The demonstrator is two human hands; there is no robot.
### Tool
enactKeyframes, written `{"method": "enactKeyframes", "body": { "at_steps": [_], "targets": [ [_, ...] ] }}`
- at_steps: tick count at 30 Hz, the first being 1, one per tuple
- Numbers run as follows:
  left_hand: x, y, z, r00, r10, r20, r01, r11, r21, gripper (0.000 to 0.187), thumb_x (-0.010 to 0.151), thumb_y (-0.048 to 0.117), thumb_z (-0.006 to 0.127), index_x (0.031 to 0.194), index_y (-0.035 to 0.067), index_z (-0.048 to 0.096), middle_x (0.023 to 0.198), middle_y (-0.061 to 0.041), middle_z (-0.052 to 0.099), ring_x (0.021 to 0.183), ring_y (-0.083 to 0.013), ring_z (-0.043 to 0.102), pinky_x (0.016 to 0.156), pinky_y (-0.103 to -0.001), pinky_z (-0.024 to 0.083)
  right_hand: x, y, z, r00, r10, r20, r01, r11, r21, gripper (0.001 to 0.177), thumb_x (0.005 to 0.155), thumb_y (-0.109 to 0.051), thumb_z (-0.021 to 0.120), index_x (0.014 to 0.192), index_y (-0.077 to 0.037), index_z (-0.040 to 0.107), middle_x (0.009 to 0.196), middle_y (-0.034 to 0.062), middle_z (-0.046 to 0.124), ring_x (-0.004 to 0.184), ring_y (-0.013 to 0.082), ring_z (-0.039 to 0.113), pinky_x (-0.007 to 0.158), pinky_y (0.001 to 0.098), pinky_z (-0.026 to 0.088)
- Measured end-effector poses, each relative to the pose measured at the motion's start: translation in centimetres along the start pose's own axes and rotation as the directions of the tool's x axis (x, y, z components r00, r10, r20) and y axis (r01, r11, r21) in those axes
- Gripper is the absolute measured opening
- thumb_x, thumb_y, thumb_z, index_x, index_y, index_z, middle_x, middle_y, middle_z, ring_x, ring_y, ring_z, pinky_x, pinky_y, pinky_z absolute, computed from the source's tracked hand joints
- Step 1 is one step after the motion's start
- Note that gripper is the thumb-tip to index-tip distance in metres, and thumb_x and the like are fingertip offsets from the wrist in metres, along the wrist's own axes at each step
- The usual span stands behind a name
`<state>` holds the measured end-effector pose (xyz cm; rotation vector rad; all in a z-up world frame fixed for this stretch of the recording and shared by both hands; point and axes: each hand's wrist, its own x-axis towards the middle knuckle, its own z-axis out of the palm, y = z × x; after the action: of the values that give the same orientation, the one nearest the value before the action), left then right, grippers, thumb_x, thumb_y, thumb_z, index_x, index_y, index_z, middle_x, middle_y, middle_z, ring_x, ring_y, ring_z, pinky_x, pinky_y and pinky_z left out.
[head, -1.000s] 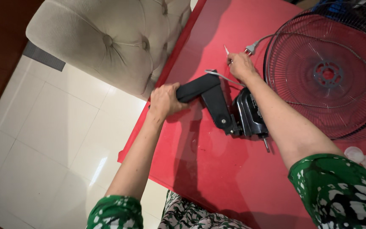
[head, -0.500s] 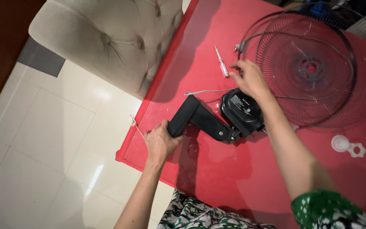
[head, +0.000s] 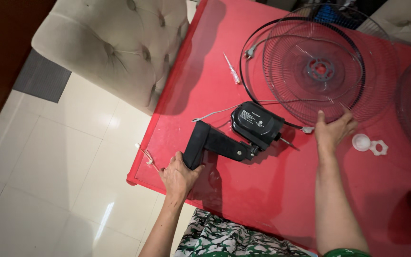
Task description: The person cleans the motor housing of an electric fan with a tissue, then attaches the front wire cage to the motor. The fan blades and rear cage remain separate on the table.
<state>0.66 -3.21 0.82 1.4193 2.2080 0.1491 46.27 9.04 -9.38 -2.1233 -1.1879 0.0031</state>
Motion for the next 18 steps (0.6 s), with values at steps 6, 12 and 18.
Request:
{"method": "enactKeyframes", "body": {
  "at_steps": [6, 12, 18],
  "targets": [
    [0.8, 2.1, -1.9, 0.996, 0.083, -0.044, -0.083, 0.996, 0.011, 0.124, 0.053, 0.058, 0.092, 0.152, 0.008, 0.038, 0.148, -0.017, 0.045, 0.128, -0.0393, 0.051, 0.104, -0.072, 0.028, -1.1, 2.9, 1.9, 0.995, 0.088, -0.039, -0.08, 0.984, 0.161, 0.074, 0.092, -0.025, 0.088, 0.145, 0.003, 0.044, 0.144, 0.0324, 0.038, 0.137, 0.0474, 0.036, 0.113, 0.0594, 0.029],
    [7.0, 7.5, 1.0, 0.837, 0.492, -0.238, -0.527, 0.843, -0.111, 0.094, 0.076, 0.055, 0.081, 0.146, 0.005, 0.046, 0.154, -0.022, 0.043, 0.145, -0.0408, 0.036, 0.113, -0.07, 0.02, 1.2, 7.2, 4.4, 0.619, 0.749, 0.235, -0.677, 0.357, 0.644, 0.074, 0.087, -0.039, 0.081, 0.14, -0.001, 0.047, 0.147, 0.0202, 0.062, 0.137, 0.0559, 0.048, 0.112, 0.0683, 0.033],
    [16.5, 14.5, 6.7, 0.843, 0.513, -0.166, -0.538, 0.789, -0.297, 0.067, 0.094, 0.045, 0.068, 0.141, -0.002, 0.055, 0.14, -0.027, 0.058, 0.134, -0.0409, 0.053, 0.112, -0.049, 0.043, 5.1, 10.8, 5.1, 0.615, 0.579, 0.536, -0.709, 0.107, 0.697, 0.078, 0.086, -0.054, 0.066, 0.147, -0.01, 0.042, 0.141, 0.016, 0.058, 0.125, 0.0367, 0.064, 0.093, 0.0514, 0.059]
  ]
}}
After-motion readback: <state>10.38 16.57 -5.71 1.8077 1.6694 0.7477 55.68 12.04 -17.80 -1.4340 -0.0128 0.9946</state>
